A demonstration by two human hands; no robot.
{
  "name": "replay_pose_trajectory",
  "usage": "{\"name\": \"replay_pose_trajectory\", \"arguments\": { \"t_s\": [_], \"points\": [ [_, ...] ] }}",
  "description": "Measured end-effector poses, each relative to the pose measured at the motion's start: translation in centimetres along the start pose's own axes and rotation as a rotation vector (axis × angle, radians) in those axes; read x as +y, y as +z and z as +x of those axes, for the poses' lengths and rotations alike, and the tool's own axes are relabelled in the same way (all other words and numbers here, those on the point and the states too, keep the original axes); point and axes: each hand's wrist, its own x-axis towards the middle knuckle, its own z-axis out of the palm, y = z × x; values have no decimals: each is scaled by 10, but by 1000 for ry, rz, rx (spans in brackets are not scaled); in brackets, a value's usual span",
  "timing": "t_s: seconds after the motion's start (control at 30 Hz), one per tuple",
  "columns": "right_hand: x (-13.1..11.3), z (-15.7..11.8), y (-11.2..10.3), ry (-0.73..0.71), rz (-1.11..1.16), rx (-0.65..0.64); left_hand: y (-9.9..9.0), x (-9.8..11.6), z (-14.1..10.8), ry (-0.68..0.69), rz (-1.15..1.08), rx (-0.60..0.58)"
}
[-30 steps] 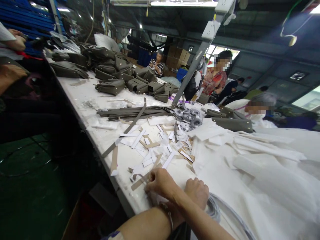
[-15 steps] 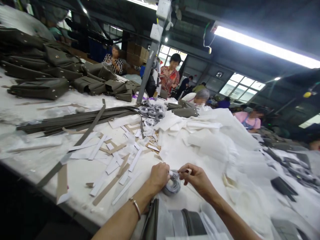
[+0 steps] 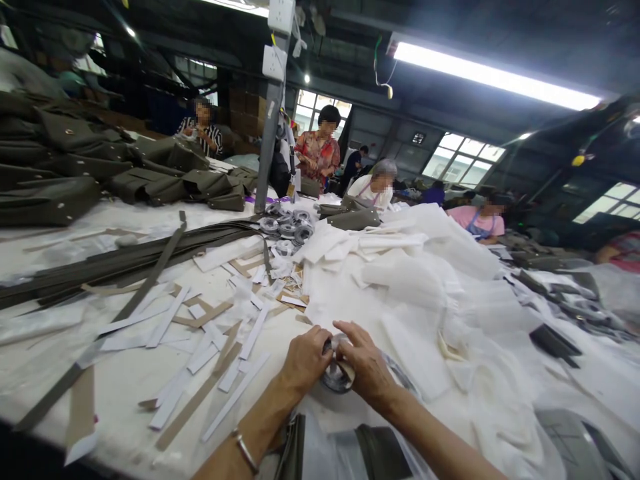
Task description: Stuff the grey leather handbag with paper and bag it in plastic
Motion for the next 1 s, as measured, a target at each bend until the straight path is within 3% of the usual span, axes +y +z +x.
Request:
{"name": "replay_pose_trajectory", "arguments": {
  "t_s": [0.17,0.3,0.47,0.57,0.67,0.83,1.0],
  "points": [
    [10,5,9,-56,89,0,-7,-1,-3,-5,-199,19],
    [11,1,8,-102,89,29,-16,-18,2,-83,-447,-2],
    [11,-2,5,-151,65,88,-10,-37,7,-261,-730,-215],
    [9,0,-1,-199,59,87,-1,-34,7,-300,-930,-350],
    [5,2,-8,-240,51,94,3,-30,10,-304,-1076,-397],
    [1,3,-9,-284,20,64,3,-27,23,-325,-1113,-454],
    [5,-1,-7,-307,9,82,-1,-21,29,-334,-960,-428]
  ]
}}
